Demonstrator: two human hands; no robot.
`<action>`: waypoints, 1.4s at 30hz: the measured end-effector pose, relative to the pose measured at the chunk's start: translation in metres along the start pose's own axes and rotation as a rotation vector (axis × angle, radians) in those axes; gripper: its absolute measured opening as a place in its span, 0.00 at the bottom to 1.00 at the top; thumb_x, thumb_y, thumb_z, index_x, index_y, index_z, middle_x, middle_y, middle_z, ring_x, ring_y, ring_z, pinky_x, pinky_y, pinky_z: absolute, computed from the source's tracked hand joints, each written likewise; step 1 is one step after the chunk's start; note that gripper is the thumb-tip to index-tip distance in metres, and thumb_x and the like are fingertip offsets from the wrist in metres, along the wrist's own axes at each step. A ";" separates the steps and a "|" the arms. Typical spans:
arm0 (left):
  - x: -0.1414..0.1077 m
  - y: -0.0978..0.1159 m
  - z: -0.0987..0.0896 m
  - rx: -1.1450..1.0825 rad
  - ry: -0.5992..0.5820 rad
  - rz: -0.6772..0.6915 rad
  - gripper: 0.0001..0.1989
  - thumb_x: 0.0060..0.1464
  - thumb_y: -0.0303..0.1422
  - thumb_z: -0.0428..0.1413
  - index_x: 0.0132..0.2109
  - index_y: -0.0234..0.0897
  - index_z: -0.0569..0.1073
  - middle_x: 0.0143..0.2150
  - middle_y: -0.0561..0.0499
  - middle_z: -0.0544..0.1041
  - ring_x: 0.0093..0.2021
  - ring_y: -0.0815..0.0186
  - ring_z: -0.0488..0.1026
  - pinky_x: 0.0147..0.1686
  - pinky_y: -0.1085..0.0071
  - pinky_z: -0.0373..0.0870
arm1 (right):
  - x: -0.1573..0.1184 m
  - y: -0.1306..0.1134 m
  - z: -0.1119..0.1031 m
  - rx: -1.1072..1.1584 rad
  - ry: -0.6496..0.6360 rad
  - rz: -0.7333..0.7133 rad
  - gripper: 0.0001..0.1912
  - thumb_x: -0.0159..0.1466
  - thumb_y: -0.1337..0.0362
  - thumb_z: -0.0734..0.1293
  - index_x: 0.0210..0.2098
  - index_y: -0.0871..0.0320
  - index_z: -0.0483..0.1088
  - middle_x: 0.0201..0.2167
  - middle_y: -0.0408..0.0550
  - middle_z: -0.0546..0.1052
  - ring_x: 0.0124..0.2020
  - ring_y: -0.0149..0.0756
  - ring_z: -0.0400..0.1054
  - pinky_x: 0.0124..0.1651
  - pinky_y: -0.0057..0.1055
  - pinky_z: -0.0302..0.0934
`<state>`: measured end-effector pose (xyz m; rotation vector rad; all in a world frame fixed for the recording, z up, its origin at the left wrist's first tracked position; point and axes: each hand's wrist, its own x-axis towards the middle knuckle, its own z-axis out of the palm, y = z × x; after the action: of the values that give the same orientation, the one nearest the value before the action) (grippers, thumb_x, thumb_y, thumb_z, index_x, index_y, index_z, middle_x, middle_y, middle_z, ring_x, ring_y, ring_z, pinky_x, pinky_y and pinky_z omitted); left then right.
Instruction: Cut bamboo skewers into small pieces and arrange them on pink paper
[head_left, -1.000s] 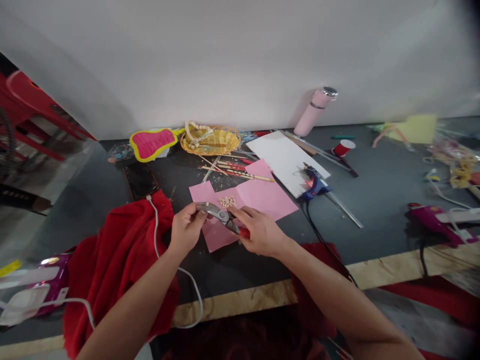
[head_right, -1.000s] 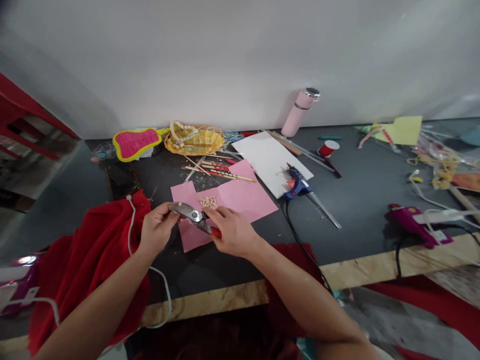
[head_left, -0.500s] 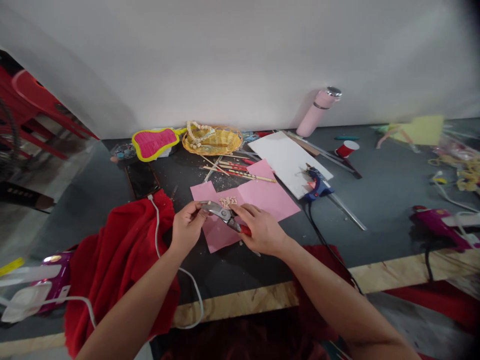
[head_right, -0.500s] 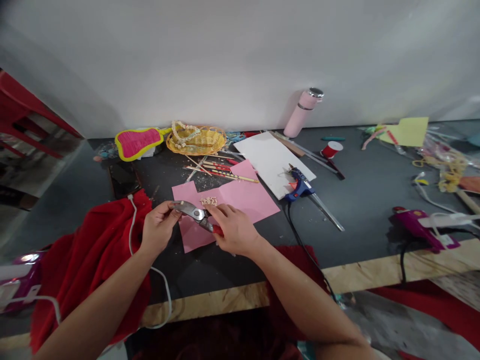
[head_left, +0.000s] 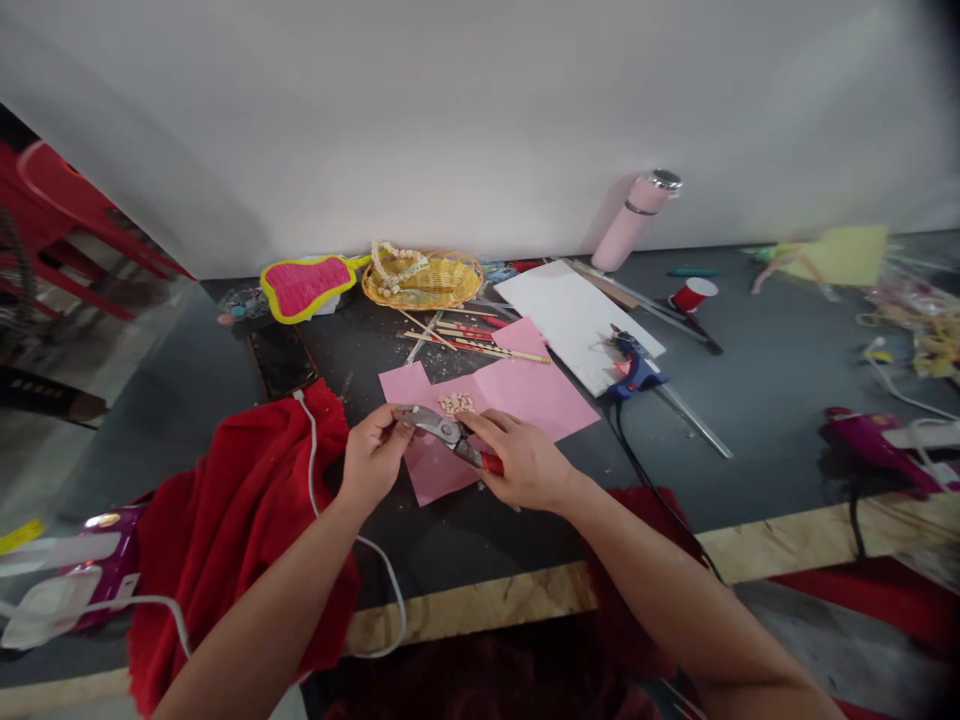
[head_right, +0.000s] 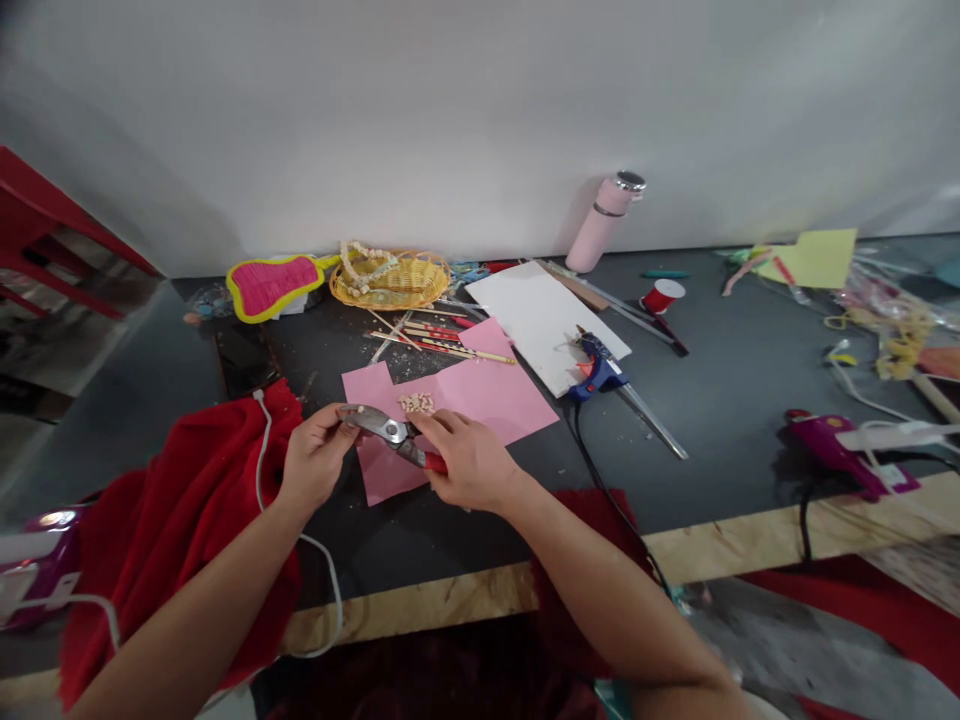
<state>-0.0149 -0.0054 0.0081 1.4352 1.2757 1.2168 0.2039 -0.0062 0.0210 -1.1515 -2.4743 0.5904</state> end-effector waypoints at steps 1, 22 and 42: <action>0.000 0.000 0.000 0.005 -0.001 0.004 0.07 0.55 0.33 0.53 0.33 0.34 0.73 0.26 0.52 0.73 0.27 0.70 0.67 0.29 0.75 0.63 | 0.000 0.000 0.000 0.004 0.004 0.001 0.36 0.53 0.71 0.62 0.60 0.58 0.52 0.49 0.55 0.67 0.46 0.43 0.65 0.48 0.40 0.61; 0.000 -0.003 0.002 -0.136 0.028 -0.004 0.08 0.53 0.36 0.56 0.37 0.35 0.74 0.30 0.51 0.75 0.31 0.68 0.71 0.32 0.74 0.67 | 0.002 -0.001 0.009 -0.013 0.059 0.043 0.34 0.53 0.71 0.62 0.60 0.57 0.53 0.48 0.54 0.68 0.47 0.44 0.65 0.49 0.39 0.62; 0.001 -0.007 0.001 -0.094 0.033 0.003 0.07 0.53 0.34 0.56 0.34 0.35 0.74 0.27 0.53 0.73 0.27 0.70 0.68 0.29 0.74 0.63 | 0.001 0.001 0.005 0.011 0.031 -0.009 0.37 0.54 0.71 0.63 0.62 0.58 0.50 0.52 0.57 0.66 0.52 0.46 0.60 0.52 0.45 0.59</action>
<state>-0.0153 -0.0037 0.0015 1.3546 1.2226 1.2904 0.2020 -0.0058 0.0164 -1.1360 -2.4462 0.5781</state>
